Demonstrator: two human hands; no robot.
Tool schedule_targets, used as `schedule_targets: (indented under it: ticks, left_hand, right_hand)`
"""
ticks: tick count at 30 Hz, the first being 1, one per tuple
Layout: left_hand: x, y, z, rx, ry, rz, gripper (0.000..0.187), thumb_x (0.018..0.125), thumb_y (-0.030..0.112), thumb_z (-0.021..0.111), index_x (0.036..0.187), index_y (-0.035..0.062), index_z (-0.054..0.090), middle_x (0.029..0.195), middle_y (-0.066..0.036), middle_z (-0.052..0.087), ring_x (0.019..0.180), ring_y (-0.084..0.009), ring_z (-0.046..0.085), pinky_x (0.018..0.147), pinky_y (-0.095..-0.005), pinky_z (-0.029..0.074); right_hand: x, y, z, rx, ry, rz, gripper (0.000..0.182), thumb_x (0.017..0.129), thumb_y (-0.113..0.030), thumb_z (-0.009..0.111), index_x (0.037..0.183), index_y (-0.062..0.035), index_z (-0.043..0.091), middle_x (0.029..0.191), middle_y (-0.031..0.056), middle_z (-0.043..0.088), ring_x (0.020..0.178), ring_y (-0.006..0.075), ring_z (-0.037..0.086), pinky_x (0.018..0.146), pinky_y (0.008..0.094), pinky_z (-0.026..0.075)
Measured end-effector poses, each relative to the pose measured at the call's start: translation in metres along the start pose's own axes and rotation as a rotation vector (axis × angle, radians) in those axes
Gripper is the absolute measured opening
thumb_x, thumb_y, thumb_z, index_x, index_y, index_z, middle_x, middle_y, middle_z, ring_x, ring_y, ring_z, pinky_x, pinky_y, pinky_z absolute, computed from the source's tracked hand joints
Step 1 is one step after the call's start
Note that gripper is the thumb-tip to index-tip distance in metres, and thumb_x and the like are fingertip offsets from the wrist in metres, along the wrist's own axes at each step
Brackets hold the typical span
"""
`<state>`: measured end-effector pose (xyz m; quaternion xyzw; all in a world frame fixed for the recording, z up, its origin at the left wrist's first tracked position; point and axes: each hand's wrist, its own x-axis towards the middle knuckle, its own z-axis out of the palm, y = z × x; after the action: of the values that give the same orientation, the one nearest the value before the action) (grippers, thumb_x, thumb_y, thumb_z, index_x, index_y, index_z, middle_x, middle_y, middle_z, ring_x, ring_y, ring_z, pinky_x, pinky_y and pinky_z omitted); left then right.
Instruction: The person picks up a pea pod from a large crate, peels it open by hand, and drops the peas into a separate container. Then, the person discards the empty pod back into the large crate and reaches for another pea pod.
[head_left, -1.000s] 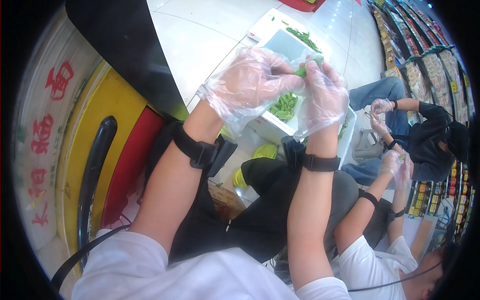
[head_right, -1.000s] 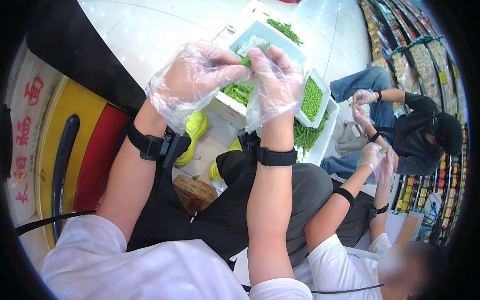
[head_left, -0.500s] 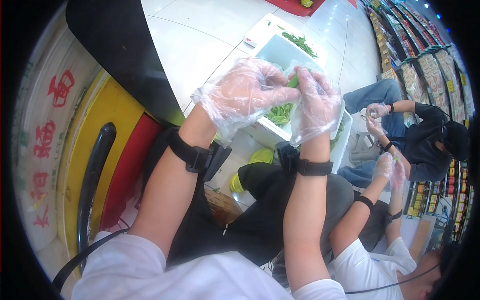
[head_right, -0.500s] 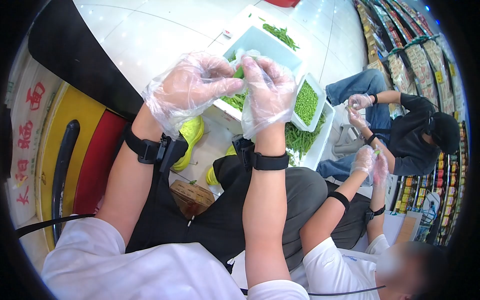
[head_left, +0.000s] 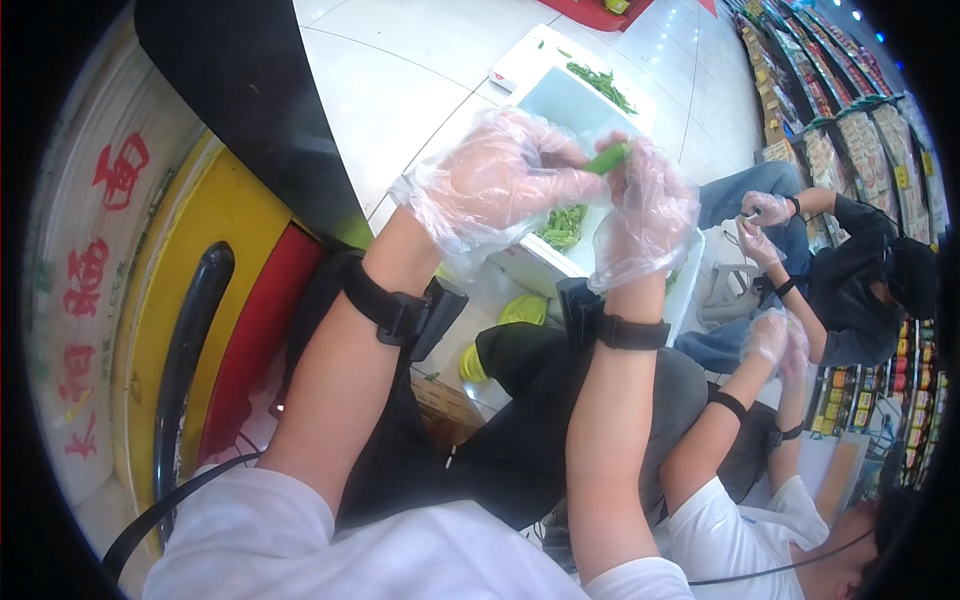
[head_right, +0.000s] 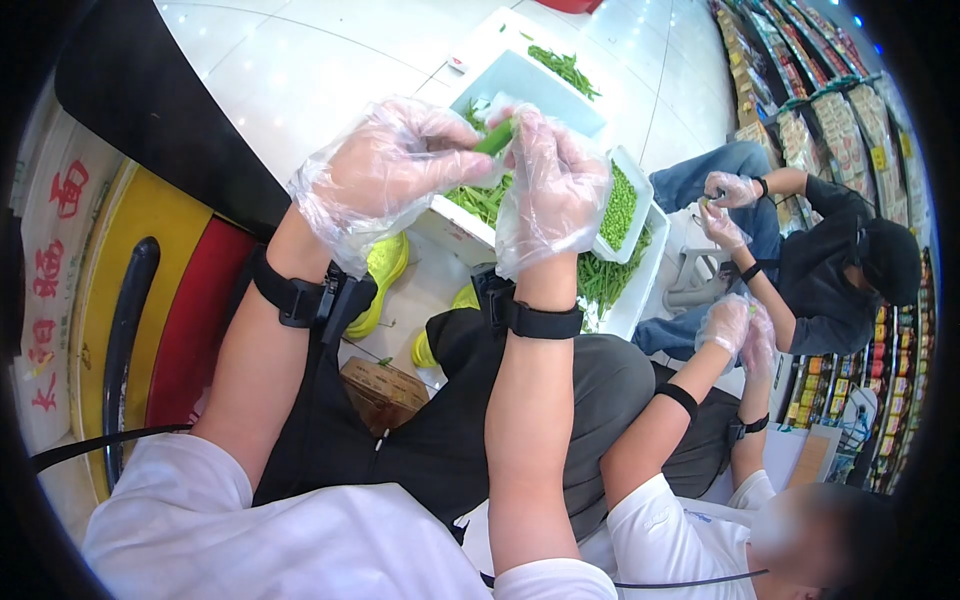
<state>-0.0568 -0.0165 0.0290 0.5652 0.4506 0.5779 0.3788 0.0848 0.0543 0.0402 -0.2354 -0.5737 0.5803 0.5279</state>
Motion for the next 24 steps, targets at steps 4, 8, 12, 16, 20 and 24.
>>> schedule_targets:
  ticks: [4,8,12,16,20,24]
  left_hand:
    - [0.006,0.002,-0.004,-0.044,0.092,0.012,0.022,0.08,0.011,0.07,0.096,-0.0039,0.067,0.085,-0.009,0.067,0.078,-0.0109,0.06,0.072,-0.0256,0.048]
    - [0.007,0.006,-0.007,0.385,0.277,0.264,0.024,0.077,0.013,0.071,0.098,0.0012,0.068,0.088,-0.013,0.068,0.08,-0.0182,0.063,0.076,-0.0309,0.048]
    - [0.008,0.009,-0.007,0.535,0.36,0.295,0.022,0.075,0.012,0.071,0.095,0.0035,0.068,0.089,-0.014,0.067,0.083,-0.0229,0.063,0.077,-0.0331,0.048]
    - [0.006,0.012,-0.006,0.483,0.362,0.241,0.021,0.075,0.011,0.071,0.094,0.0029,0.068,0.089,-0.014,0.067,0.084,-0.0224,0.063,0.077,-0.0325,0.048]
    - [0.007,0.011,-0.008,0.392,0.361,0.255,0.021,0.075,0.01,0.071,0.095,0.0026,0.068,0.088,-0.014,0.067,0.083,-0.0222,0.063,0.077,-0.0318,0.048]
    - [0.009,0.01,-0.004,0.391,0.326,0.299,0.021,0.076,0.009,0.071,0.095,0.0019,0.068,0.087,-0.013,0.068,0.082,-0.0202,0.064,0.077,-0.0308,0.049]
  right_hand:
    - [0.008,-0.007,0.005,-0.087,0.071,-0.009,0.012,0.084,-0.004,0.064,0.092,0.0038,0.067,0.084,0.0062,0.066,0.067,0.0075,0.054,0.06,0.0196,0.042]
    - [0.005,-0.005,0.009,-0.096,0.063,-0.039,0.013,0.084,-0.002,0.063,0.095,0.0039,0.067,0.087,0.0071,0.066,0.069,0.0079,0.055,0.062,0.0199,0.044]
    - [0.008,-0.004,0.004,-0.225,0.085,-0.029,0.017,0.084,-0.002,0.063,0.099,0.0039,0.066,0.088,0.0074,0.066,0.07,0.0076,0.055,0.062,0.02,0.044]
    - [0.007,-0.005,0.007,0.011,0.104,-0.03,0.021,0.083,-0.003,0.063,0.103,0.0041,0.064,0.087,0.0069,0.064,0.071,0.0073,0.055,0.062,0.0197,0.043]
    - [0.003,-0.002,0.004,-0.114,-0.056,-0.06,0.023,0.08,0.0,0.065,0.103,0.005,0.063,0.089,0.0069,0.064,0.072,0.0075,0.055,0.063,0.0191,0.043]
    - [0.004,-0.004,0.003,-0.158,-0.014,-0.05,0.024,0.078,0.003,0.066,0.103,0.0053,0.064,0.09,0.0072,0.064,0.077,0.0088,0.058,0.068,0.0195,0.046]
